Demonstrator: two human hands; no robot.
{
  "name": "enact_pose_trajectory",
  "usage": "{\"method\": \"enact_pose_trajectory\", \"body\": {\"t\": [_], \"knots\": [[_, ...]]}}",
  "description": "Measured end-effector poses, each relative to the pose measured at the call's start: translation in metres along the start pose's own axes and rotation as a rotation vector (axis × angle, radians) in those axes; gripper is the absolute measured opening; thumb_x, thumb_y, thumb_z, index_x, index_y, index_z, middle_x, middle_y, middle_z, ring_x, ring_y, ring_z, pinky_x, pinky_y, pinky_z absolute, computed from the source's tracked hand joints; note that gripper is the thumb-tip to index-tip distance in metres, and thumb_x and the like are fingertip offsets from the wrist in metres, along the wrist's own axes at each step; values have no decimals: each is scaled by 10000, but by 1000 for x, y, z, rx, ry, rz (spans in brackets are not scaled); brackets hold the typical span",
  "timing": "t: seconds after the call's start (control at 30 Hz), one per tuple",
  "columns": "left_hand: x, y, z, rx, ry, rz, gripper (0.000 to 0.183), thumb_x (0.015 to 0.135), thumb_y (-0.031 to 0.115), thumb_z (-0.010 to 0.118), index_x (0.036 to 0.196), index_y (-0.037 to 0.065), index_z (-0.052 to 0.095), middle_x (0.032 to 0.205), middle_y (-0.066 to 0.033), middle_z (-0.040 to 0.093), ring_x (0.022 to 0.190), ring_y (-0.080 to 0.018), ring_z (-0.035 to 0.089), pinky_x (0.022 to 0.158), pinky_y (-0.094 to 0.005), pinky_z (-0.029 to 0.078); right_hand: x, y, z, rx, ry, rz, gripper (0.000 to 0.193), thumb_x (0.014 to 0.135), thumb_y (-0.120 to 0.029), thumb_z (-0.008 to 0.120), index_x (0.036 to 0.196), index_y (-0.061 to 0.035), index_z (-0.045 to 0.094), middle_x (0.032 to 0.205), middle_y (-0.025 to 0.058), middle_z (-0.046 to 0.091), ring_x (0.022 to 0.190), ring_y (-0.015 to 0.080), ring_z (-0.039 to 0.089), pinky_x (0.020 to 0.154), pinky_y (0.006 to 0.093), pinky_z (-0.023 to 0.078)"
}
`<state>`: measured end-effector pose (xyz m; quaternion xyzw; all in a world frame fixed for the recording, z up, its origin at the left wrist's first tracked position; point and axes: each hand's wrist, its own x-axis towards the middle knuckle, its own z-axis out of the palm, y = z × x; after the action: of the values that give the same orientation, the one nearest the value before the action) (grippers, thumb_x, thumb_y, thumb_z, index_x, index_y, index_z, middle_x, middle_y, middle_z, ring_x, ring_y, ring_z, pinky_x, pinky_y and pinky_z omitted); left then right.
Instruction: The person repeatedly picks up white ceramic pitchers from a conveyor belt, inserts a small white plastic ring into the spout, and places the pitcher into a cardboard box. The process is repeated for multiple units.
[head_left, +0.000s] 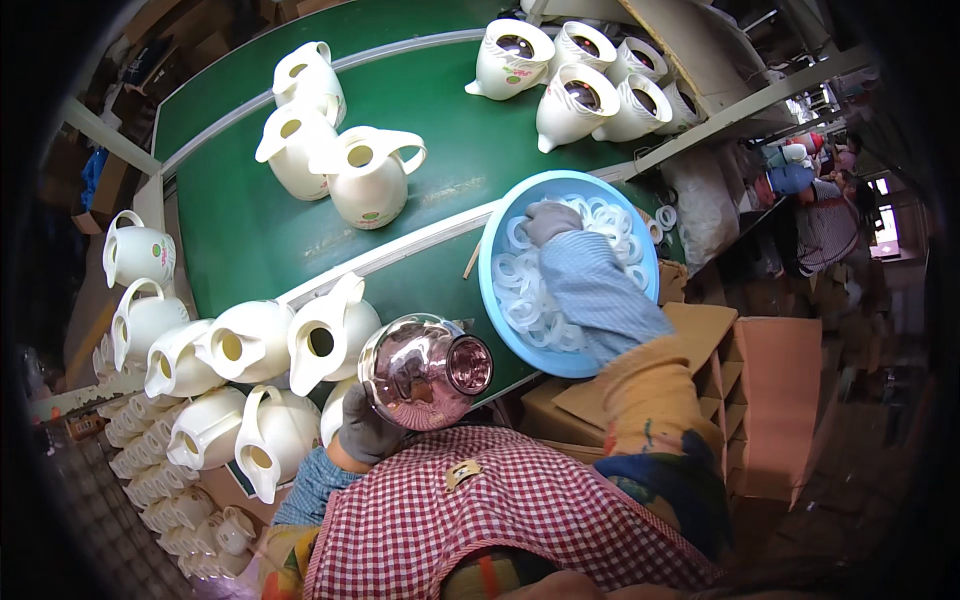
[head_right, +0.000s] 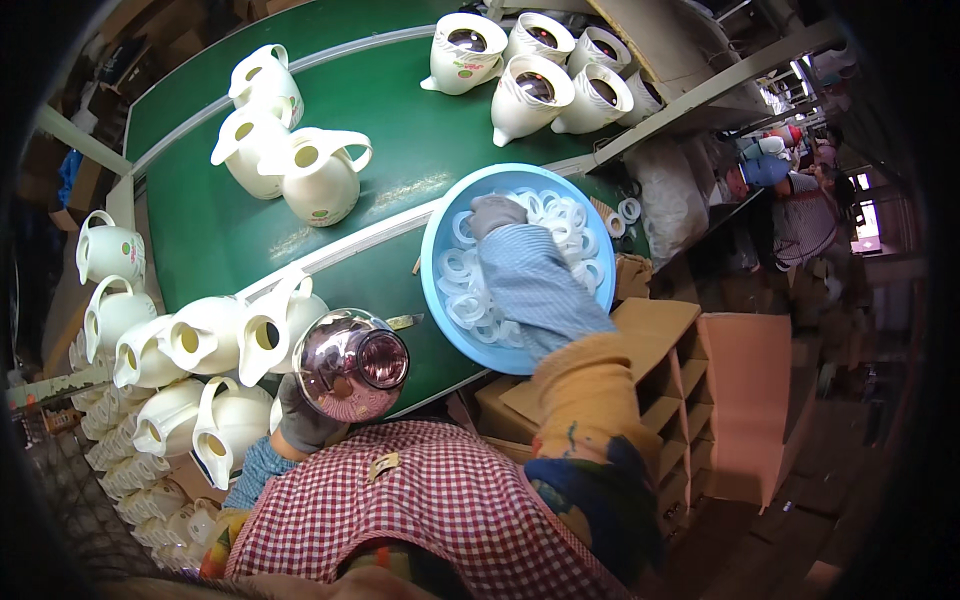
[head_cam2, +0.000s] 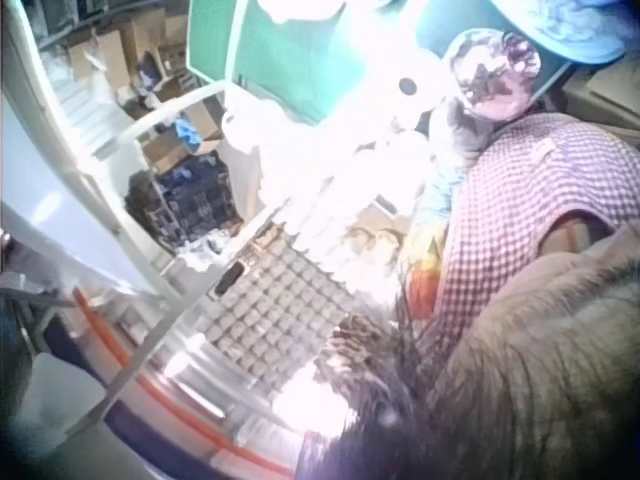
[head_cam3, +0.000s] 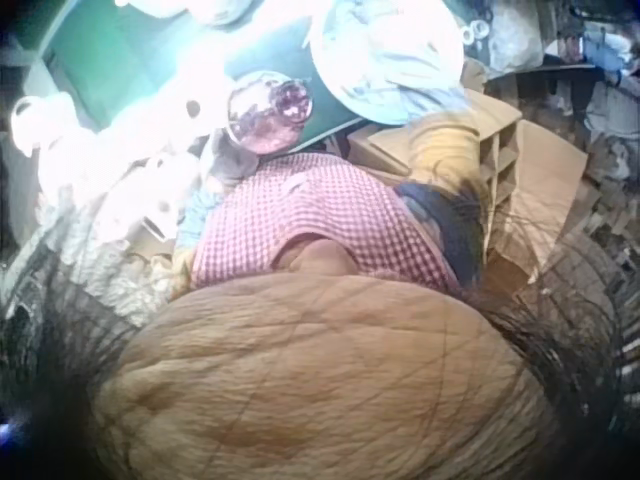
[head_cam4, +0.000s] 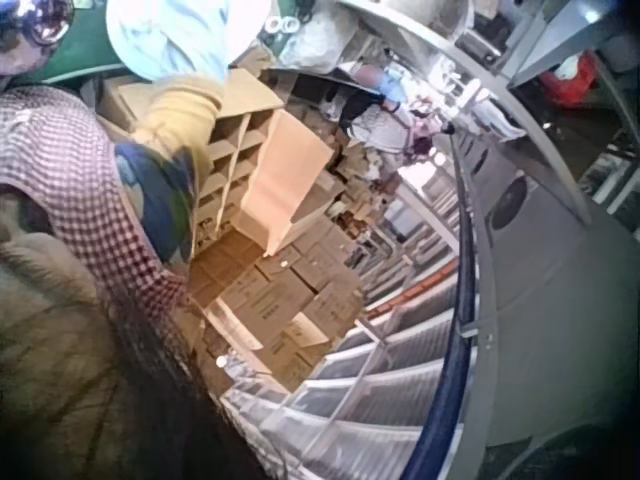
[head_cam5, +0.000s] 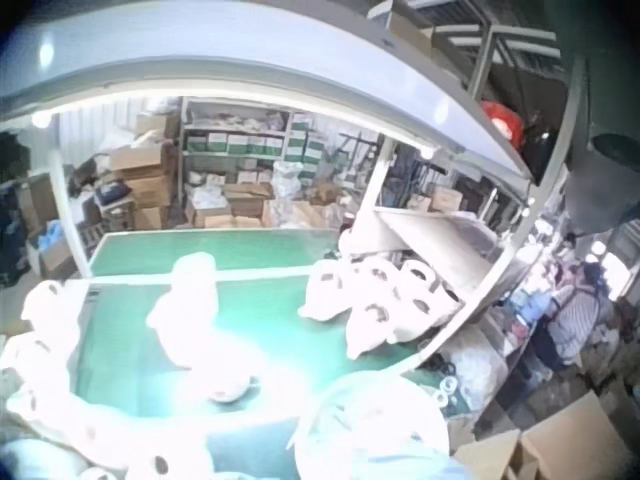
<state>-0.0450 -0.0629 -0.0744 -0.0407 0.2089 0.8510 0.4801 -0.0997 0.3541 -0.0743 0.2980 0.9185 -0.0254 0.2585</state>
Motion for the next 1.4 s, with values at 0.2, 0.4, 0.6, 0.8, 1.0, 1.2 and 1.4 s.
{"method": "enact_pose_trajectory", "body": {"t": [0.2, 0.4, 0.6, 0.8, 1.0, 1.2, 1.4], "knots": [[2, -3, -9, 84, 28, 62, 890, 846, 597, 753, 1525, 97, 465, 1525, -140, 526, 1391, -315, 520, 1172, -517, 431, -116, 13, -52, 1180, -206, -289, 311, 932, -168, 774, 1170, 30, 742, 908, 68, 744, 702, 103, 649, 610, 232, 508], [1, 4, 16, 140, -83, -28, 917, 857, 616, 733, 1548, 94, 432, 1538, -144, 509, 1404, -311, 505, 1183, -508, 415, -204, -8, -31, 1457, -354, -499, 312, 968, -163, 753, 1232, 4, 732, 984, 61, 763, 721, 81, 641, 631, 225, 521], [-6, -1, 50, 141, -215, -40, 865, 910, 531, 687, 1565, 57, 380, 1543, -158, 496, 1403, -308, 510, 1202, -487, 394, -246, -10, -29, 1286, -296, -561, 398, 1010, -267, 688, 1293, 13, 685, 1054, 100, 755, 879, 136, 688, 788, 269, 552], [-10, -4, 65, 196, -178, -24, 890, 891, 537, 698, 1567, 59, 374, 1551, -157, 487, 1398, -312, 514, 1197, -485, 402, -273, -5, -31, 740, 166, -829, 754, 952, -482, 711, 1475, 21, 505, 1255, 257, 647, 1116, 369, 665, 986, 447, 527], [-10, -4, 70, 308, -120, 21, 919, 871, 534, 733, 1564, 51, 372, 1534, -151, 501, 1395, -303, 515, 1192, -476, 410, -261, -14, -14, 789, 392, -987, 975, 875, -474, 794, 1557, 50, 335, 1500, 337, 447, 1391, 468, 485, 1158, 473, 416], [2, 6, 95, 155, -257, -7, 963, 870, 595, 713, 1570, 44, 348, 1552, -157, 471, 1418, -312, 487, 1205, -481, 391, -243, -28, -13, 812, 437, -1034, 861, 881, -434, 800, 1494, 48, 436, 1486, 337, 483, 1403, 484, 475, 1175, 523, 391], [11, -2, 59, -51, -245, -71, 813, 992, 619, 512, 1579, 76, 366, 1569, -163, 462, 1413, -328, 488, 1203, -510, 386, -223, -40, -21, 876, 450, -1110, 823, 818, -344, 879, 1457, 23, 511, 1550, 302, 436, 1458, 442, 429, 1201, 485, 368]]}}
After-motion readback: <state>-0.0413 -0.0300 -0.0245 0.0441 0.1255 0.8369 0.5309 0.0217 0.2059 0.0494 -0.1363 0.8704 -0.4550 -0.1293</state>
